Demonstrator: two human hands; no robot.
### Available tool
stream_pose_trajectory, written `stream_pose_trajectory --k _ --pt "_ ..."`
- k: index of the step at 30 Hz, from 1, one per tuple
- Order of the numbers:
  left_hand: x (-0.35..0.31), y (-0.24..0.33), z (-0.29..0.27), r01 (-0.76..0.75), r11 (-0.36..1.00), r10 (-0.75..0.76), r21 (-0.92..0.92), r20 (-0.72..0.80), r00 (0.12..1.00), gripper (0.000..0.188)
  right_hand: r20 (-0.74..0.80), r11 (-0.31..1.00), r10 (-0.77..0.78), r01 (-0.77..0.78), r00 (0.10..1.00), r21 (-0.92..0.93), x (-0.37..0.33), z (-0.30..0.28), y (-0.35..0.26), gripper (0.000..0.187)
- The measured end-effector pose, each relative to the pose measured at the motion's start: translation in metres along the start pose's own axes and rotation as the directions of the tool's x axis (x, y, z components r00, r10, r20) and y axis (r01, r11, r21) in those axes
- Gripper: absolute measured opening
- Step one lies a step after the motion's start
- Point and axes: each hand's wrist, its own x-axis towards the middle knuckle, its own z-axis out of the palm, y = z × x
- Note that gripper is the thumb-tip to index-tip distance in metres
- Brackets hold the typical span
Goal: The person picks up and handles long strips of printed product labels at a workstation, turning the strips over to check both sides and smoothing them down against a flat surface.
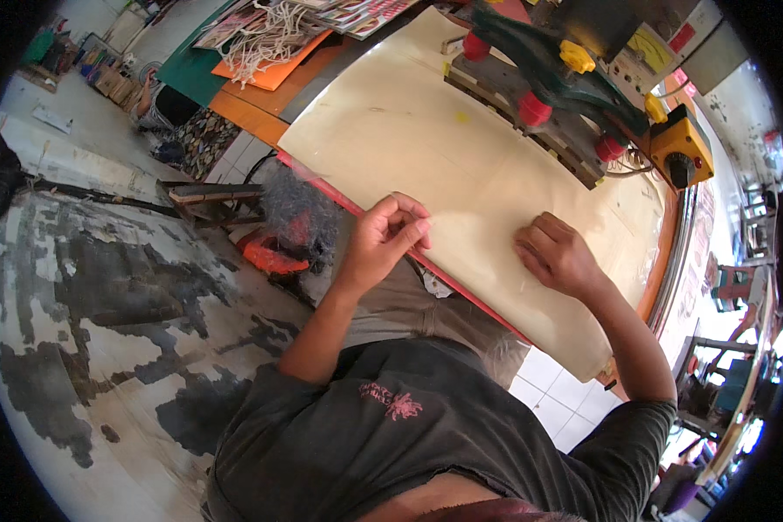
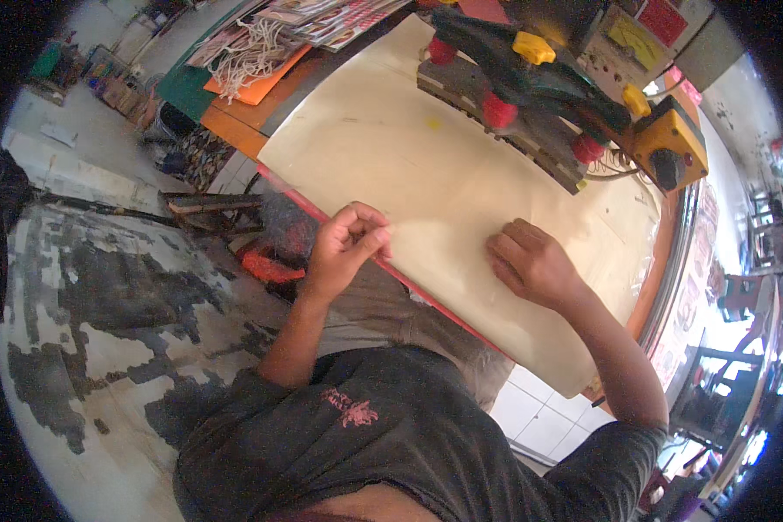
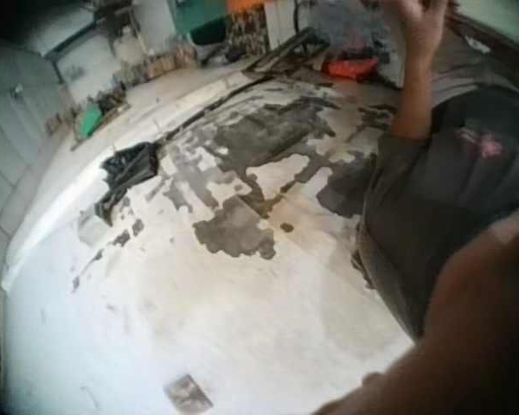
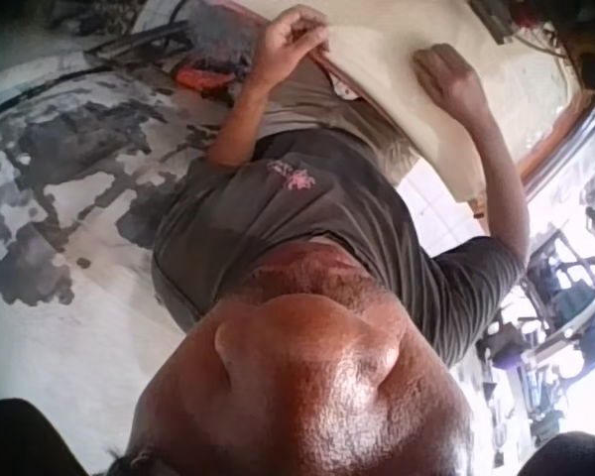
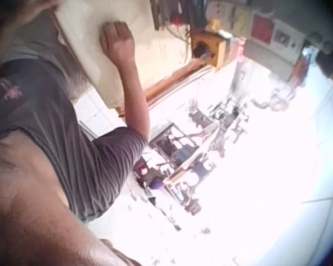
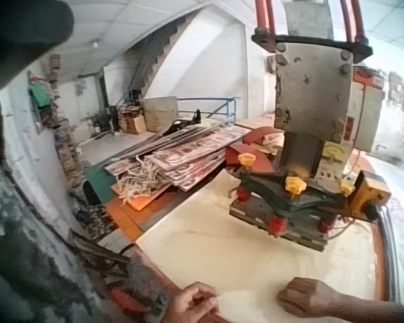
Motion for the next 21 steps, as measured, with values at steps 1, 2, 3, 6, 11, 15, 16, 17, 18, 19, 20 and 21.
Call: stream_pose_trajectory --k 1,2,3,6,11,15,16,17,18,19,20,21 --pt "-0.001 -0.002 -0.005 0.005 0.997 -0.007 -0.075 -0.031 0.999 0.01 0.019 0.998 0.055 -0.056 0.998 0.04 0.009 0.008 0.0 0.014" --pt "-0.001 -0.002 -0.011 0.033 0.992 -0.042 -0.118 -0.075 0.996 0.012 0.042 0.991 0.108 -0.111 0.993 0.08 0.018 0.013 0.001 0.014" --pt "0.0 -0.001 -0.018 0.014 0.995 -0.029 -0.103 -0.151 0.988 0.012 0.036 0.991 0.104 -0.106 0.994 0.078 0.029 0.018 0.002 0.015" --pt "-0.003 0.007 -0.041 -0.035 0.998 0.014 -0.054 -0.351 0.936 0.026 0.012 0.995 0.064 -0.065 0.998 0.078 0.057 0.027 0.005 0.018" --pt "0.001 0.031 -0.069 -0.187 0.977 0.21 0.102 -0.604 0.769 0.055 0.07 0.999 0.025 -0.028 0.997 0.039 0.099 0.042 0.01 0.022" --pt "0.021 0.061 -0.086 -0.226 0.957 0.289 0.183 -0.5 0.817 0.057 0.06 0.997 0.064 -0.061 0.996 -0.055 0.122 0.057 0.009 0.025" --pt "0.032 0.07 -0.084 -0.23 0.953 0.297 0.197 -0.456 0.839 0.057 0.06 0.991 0.103 -0.097 0.993 -0.093 0.124 0.062 0.013 0.026" --pt "0.042 0.081 -0.083 -0.235 0.947 0.309 0.219 -0.417 0.855 0.057 0.058 0.985 0.131 -0.123 0.99 -0.124 0.128 0.065 0.014 0.028" --pt "0.053 0.087 -0.084 -0.238 0.948 0.304 0.21 -0.383 0.872 0.059 0.052 0.983 0.142 -0.135 0.989 -0.123 0.129 0.066 0.013 0.029" --pt "0.068 0.089 -0.086 -0.242 0.951 0.297 0.194 -0.342 0.891 0.06 0.045 0.98 0.16 -0.153 0.986 -0.129 0.128 0.068 0.014 0.03" --pt "0.083 0.092 -0.088 -0.247 0.952 0.293 0.182 -0.304 0.906 0.061 0.037 0.977 0.172 -0.166 0.984 -0.131 0.129 0.068 0.014 0.031" --pt "0.099 0.094 -0.091 -0.249 0.955 0.287 0.162 -0.289 0.913 0.062 0.031 0.978 0.18 -0.176 0.983 -0.114 0.129 0.067 0.014 0.031"
